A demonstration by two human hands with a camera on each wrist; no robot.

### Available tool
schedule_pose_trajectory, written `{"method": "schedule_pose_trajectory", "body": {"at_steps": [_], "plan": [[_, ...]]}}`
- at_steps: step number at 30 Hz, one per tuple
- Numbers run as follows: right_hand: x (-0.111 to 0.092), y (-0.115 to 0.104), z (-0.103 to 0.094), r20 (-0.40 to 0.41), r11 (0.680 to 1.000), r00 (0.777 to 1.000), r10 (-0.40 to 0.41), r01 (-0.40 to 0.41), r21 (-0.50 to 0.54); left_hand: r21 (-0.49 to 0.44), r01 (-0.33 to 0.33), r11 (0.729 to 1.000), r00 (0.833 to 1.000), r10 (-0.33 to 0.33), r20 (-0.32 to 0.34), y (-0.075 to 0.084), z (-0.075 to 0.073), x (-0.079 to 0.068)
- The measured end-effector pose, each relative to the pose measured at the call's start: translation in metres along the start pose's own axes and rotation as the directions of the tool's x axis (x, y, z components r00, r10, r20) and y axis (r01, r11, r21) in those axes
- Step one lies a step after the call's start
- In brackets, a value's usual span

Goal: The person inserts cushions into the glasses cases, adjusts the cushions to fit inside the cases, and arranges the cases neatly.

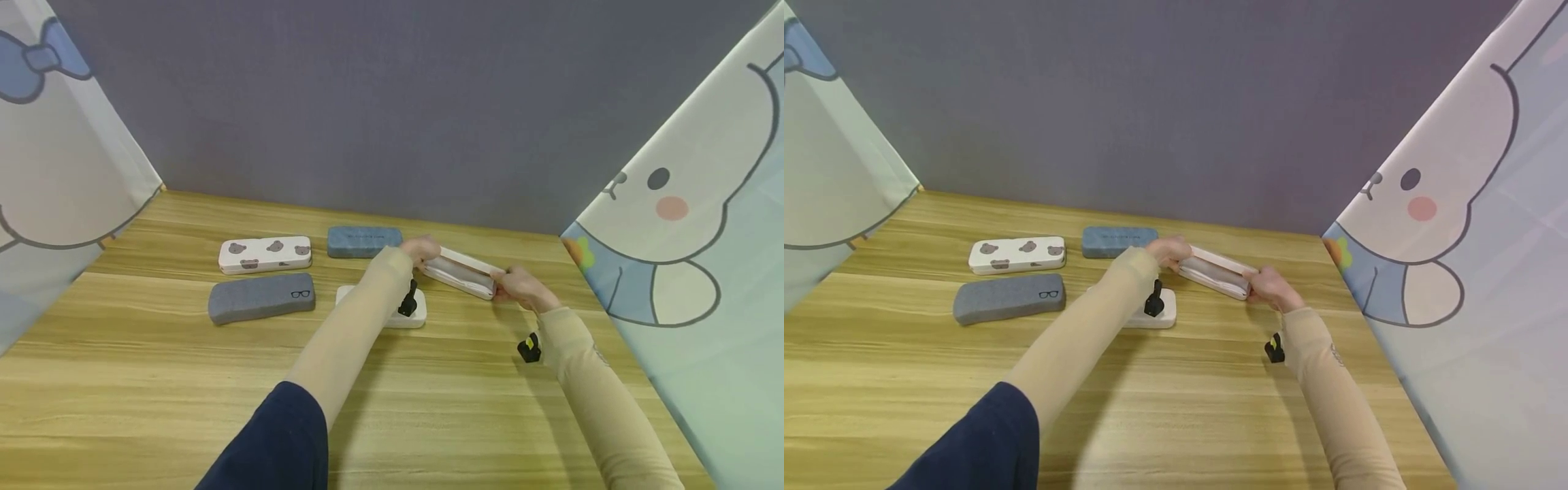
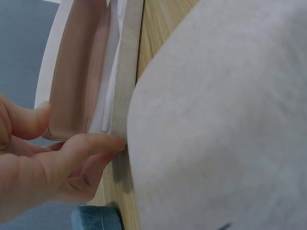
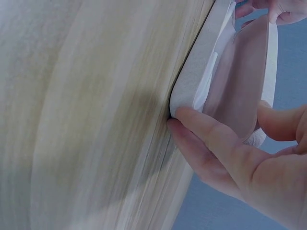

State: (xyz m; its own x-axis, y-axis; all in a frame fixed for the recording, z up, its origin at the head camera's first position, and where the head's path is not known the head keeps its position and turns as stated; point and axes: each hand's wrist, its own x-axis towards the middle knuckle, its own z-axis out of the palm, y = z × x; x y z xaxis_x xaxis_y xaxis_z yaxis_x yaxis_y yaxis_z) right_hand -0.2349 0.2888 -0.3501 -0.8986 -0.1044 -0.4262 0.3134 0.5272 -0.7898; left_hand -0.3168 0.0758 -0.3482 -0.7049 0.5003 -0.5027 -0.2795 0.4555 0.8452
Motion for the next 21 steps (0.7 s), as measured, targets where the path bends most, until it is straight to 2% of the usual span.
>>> {"method": "schedule_pose_trajectory", "body": {"at_steps": [5,13,21], "plan": [[-0.0003,-0.0005,0.0009,-0.01,1.0,1.0,-0.014,0.014,-0.025,-0.01,0.002,1.0,1.0,-0.002,-0.006,0.0009,-0.0011,0.0002],[-0.0018,0.0018,0.0029,-0.037,0.996,0.999,-0.023,0.02,-0.082,0.048,-0.016,0.999,1.0,0.017,-0.008,0.0007,0.0012,-0.0027],[-0.004,0.0017,0.0092,-0.076,0.993,0.997,-0.027,0.018,-0.113,0.086,0.0,0.996,1.0,0.0,0.002,-0.0006,0.0003,-0.006]]}}
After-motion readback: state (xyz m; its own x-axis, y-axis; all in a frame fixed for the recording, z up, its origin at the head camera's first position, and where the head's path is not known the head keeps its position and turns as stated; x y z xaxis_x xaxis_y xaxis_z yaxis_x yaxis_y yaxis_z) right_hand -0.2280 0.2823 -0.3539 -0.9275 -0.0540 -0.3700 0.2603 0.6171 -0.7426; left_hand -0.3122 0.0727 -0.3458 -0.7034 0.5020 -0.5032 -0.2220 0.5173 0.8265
